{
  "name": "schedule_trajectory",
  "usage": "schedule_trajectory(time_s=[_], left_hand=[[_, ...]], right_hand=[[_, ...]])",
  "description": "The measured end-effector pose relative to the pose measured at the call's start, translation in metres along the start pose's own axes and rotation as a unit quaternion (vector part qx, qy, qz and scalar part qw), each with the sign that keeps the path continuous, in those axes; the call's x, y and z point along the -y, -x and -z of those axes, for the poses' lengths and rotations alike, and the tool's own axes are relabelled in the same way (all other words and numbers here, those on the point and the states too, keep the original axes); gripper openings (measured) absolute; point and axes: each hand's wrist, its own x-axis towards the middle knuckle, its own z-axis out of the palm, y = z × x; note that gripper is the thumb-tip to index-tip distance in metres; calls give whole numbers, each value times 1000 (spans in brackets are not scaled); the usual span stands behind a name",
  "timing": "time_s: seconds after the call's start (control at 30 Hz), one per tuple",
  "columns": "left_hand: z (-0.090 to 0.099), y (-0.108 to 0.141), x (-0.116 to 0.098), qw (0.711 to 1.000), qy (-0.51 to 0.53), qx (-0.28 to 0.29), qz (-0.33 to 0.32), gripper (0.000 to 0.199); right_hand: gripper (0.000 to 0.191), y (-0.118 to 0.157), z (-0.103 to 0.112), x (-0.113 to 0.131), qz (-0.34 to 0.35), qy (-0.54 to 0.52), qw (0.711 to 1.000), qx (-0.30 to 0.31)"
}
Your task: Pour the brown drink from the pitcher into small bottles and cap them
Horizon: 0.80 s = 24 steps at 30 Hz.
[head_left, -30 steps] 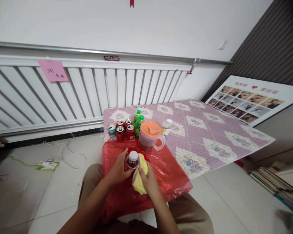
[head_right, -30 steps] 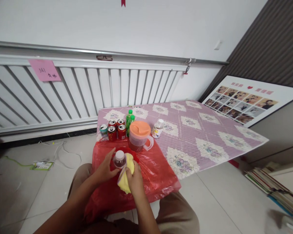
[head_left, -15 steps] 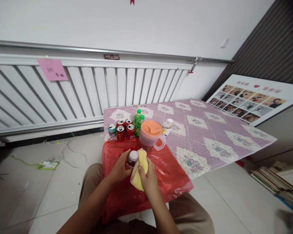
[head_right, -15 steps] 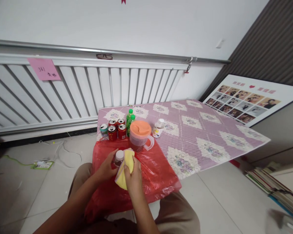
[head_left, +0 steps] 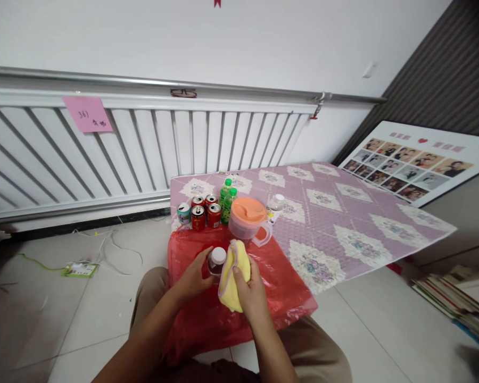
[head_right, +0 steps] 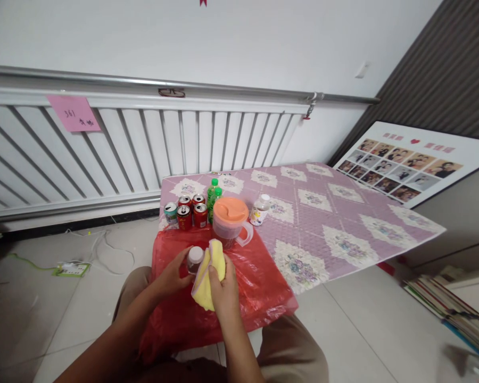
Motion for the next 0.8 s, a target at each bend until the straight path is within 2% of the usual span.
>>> schedule_trajectory(time_s=[0.13, 0.27, 0.33, 0.43, 0.53, 0.6, 0.7, 0.8], left_hand=[[-14, 4, 1, 997, -8, -70, 14, 68], [-24, 9, 3, 988, -55, -141, 15, 77], [-22, 9, 3, 988, -71, -134, 10, 86], [-11, 7, 3, 995, -67, -74, -6, 95], [0, 4, 2, 999, -38, -11, -6, 95], [3, 3, 2, 1000, -22, 11, 6, 88], [-1, 4, 2, 1000, -11, -2, 11, 83], [-10, 6, 3, 999, -19, -47, 10, 89]], right_hand=[[50, 1, -8, -5, 47, 50, 998, -5], [46, 0, -14, -28, 17, 76, 997, 17], [43, 0, -14, -36, 7, 75, 997, 29], [43, -1, -10, -39, 0, 74, 997, 27], [45, -1, -5, -29, -7, 62, 998, 15], [47, 0, -3, -18, -3, 43, 999, 5], [48, 2, -6, -5, 35, 37, 999, -12], [48, 4, -12, -6, 63, 63, 996, -20]])
